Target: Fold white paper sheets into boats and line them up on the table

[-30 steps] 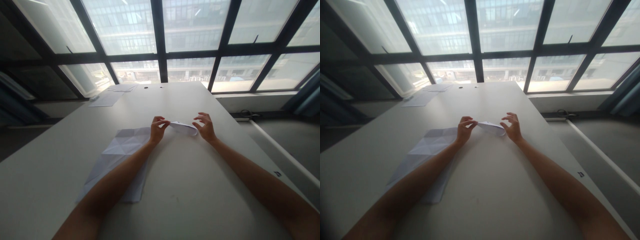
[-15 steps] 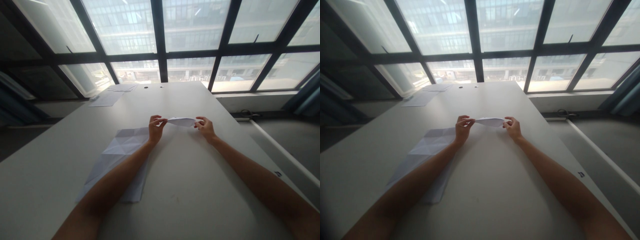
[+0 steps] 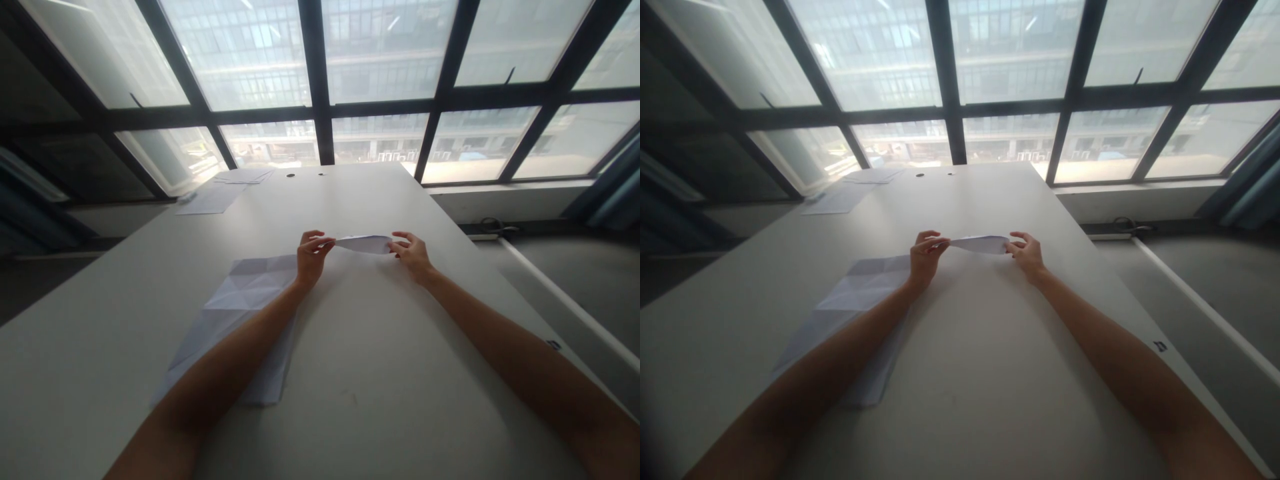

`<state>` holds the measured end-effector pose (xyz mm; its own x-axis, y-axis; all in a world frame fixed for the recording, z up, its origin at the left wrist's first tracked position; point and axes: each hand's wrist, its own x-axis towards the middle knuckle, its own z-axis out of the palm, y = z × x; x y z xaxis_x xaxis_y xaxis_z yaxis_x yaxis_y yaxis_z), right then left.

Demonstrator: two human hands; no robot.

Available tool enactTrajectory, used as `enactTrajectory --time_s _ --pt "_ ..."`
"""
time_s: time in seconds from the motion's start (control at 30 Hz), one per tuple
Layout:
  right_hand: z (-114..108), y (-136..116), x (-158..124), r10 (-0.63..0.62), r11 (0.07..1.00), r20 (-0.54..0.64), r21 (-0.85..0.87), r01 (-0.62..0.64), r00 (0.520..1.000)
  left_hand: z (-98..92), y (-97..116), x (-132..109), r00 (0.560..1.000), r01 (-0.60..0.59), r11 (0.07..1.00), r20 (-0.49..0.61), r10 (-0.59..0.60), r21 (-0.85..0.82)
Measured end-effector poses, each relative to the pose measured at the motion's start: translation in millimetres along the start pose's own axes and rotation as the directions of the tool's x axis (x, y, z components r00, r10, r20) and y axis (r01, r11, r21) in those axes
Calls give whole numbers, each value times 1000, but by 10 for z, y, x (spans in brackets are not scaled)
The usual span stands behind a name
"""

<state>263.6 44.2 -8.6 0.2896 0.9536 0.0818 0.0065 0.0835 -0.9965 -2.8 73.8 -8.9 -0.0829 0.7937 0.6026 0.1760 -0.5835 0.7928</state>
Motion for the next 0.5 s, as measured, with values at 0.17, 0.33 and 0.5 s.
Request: enactTrajectory --time_s 0.17,0.33,0.5 --pt "-11 31 25 9 994 -9 105 -8 1000 -15 -35 9 999 34 999 -28 -33 38" --pt "-18 5 17 41 967 36 251 -48 999 -23 -89 19 996 86 996 -38 -84 37" --pt "-1 2 9 47 959 -14 282 -41 999 -20 -75 17 999 54 998 -5 -54 38"
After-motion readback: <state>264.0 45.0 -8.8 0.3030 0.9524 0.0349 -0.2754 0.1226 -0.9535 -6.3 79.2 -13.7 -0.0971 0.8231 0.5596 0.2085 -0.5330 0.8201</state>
